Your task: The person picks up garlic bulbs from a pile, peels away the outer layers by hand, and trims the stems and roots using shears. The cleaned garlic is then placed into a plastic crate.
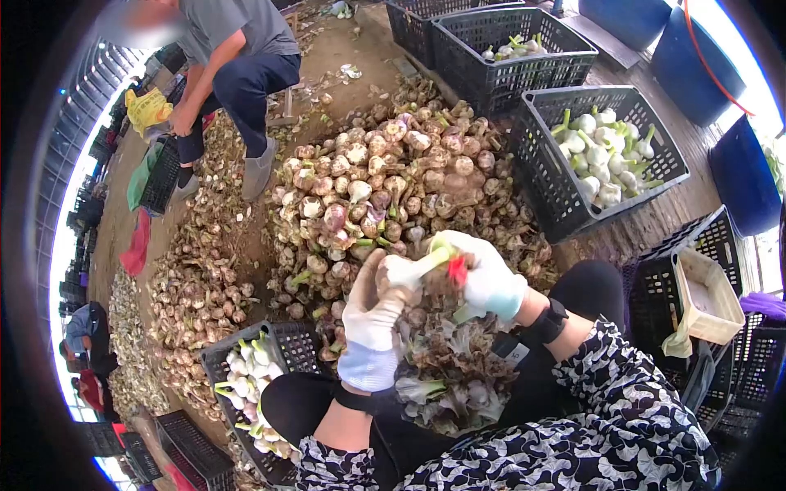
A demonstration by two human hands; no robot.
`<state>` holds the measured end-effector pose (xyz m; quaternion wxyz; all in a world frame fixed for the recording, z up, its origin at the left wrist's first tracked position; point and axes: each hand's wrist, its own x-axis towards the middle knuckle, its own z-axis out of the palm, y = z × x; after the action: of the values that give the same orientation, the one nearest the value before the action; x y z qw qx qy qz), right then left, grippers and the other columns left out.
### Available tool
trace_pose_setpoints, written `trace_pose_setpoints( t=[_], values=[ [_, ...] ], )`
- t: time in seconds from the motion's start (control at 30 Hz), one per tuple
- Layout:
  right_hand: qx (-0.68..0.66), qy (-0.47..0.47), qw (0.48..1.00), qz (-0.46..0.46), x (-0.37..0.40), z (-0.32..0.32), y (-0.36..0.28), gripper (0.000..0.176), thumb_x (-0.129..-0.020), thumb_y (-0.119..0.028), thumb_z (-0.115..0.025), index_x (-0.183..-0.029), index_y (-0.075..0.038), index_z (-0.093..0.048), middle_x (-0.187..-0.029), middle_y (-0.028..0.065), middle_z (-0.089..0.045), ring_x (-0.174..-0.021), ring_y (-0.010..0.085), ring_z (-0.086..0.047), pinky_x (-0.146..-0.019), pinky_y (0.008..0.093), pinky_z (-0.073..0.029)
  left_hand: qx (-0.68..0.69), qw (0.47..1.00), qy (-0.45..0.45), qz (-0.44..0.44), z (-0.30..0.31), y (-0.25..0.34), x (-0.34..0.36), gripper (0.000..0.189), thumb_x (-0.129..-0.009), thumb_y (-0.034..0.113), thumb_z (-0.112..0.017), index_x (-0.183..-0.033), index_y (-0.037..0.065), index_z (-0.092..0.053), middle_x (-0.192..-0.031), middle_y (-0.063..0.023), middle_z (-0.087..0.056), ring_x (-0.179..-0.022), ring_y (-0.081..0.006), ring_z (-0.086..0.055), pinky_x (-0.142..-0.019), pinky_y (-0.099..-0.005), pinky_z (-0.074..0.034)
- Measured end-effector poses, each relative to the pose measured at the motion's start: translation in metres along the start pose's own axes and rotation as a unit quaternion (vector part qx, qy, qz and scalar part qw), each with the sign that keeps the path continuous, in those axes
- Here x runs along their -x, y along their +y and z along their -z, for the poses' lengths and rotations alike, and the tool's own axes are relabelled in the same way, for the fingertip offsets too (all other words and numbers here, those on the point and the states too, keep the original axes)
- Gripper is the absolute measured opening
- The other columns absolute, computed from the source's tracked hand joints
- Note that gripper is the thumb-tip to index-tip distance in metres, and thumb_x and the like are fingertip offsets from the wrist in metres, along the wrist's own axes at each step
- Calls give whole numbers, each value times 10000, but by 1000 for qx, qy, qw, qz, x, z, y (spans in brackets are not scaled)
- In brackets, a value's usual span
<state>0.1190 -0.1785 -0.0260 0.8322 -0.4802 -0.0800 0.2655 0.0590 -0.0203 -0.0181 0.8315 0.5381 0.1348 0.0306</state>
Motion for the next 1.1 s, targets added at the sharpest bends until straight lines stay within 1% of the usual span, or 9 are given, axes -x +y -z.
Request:
trace_pose_setpoints(
  t=[0.2,0.33,0.53,0.6,0.67,0.77,0.9,1.0,1.1],
  values=[
    [197,-3,972,130,5,3,0,99,-838,-97,-572,-914,-35,-557,-736,19,-575,-671,45,-505,-578,206,-426,237,948,-141,157,4,9,5,637,-769,186,-676,-1282,6,-344,-1166,-136,-504,-984,-225,-559,-715,-346,-533],
    [9,19,1000,-6,5,1,7,117,-848,-120,-565,-896,-13,-555,-734,4,-577,-646,58,-527,-585,211,-437,-97,992,-46,-72,0,-10,2,773,-618,-41,-715,-1282,17,-324,-1062,-112,-527,-934,-215,-563,-741,-317,-529],
    [71,86,988,110,-7,31,0,165,-813,-83,-572,-957,-10,-539,-801,91,-613,-766,182,-605,-733,283,-481,181,978,-83,63,16,-7,7,661,-658,-126,-642,-1252,8,-386,-1022,-97,-538,-867,-184,-571,-699,-272,-520],
    [532,35,823,196,14,25,19,271,-705,-129,-679,-947,-75,-569,-779,140,-597,-819,318,-588,-733,347,-475,150,979,-108,90,12,-2,9,652,-668,-171,-586,-1261,13,-387,-1027,-101,-539,-859,-182,-571,-695,-273,-521],
    [528,-161,833,44,21,30,25,270,-686,-123,-658,-940,-74,-580,-809,158,-606,-822,320,-591,-716,364,-475,143,978,-109,109,13,2,11,658,-673,-186,-563,-1272,15,-379,-1036,-104,-538,-875,-189,-572,-700,-281,-518],
    [642,-410,619,-191,28,30,34,399,-703,-140,-570,-1096,-77,-548,-927,188,-606,-850,321,-598,-743,389,-474,83,989,-89,78,13,4,9,696,-630,-201,-537,-1275,-1,-371,-1070,-118,-540,-920,-215,-575,-713,-284,-514],
    [514,-350,778,91,23,40,16,685,-714,-199,-603,-1319,-38,-325,-1079,203,-553,-902,284,-597,-799,333,-474,-7,989,-103,101,21,-1,10,705,-622,-189,-537,-1281,-14,-357,-1090,-135,-541,-935,-217,-575,-696,-263,-509],
    [316,-177,929,-72,18,32,-3,484,-757,-323,-625,-1101,4,-525,-1011,172,-582,-872,221,-583,-737,295,-462,48,979,-149,127,18,-2,12,701,-626,-178,-543,-1282,-17,-356,-1082,-129,-546,-949,-211,-572,-693,-262,-505],
    [299,-118,947,20,14,28,2,410,-792,-365,-622,-939,12,-557,-841,108,-608,-762,153,-564,-673,294,-452,51,977,-146,149,10,-6,13,715,-625,-159,-556,-1292,-18,-338,-1087,-137,-548,-949,-220,-574,-706,-273,-503]
  ],
)
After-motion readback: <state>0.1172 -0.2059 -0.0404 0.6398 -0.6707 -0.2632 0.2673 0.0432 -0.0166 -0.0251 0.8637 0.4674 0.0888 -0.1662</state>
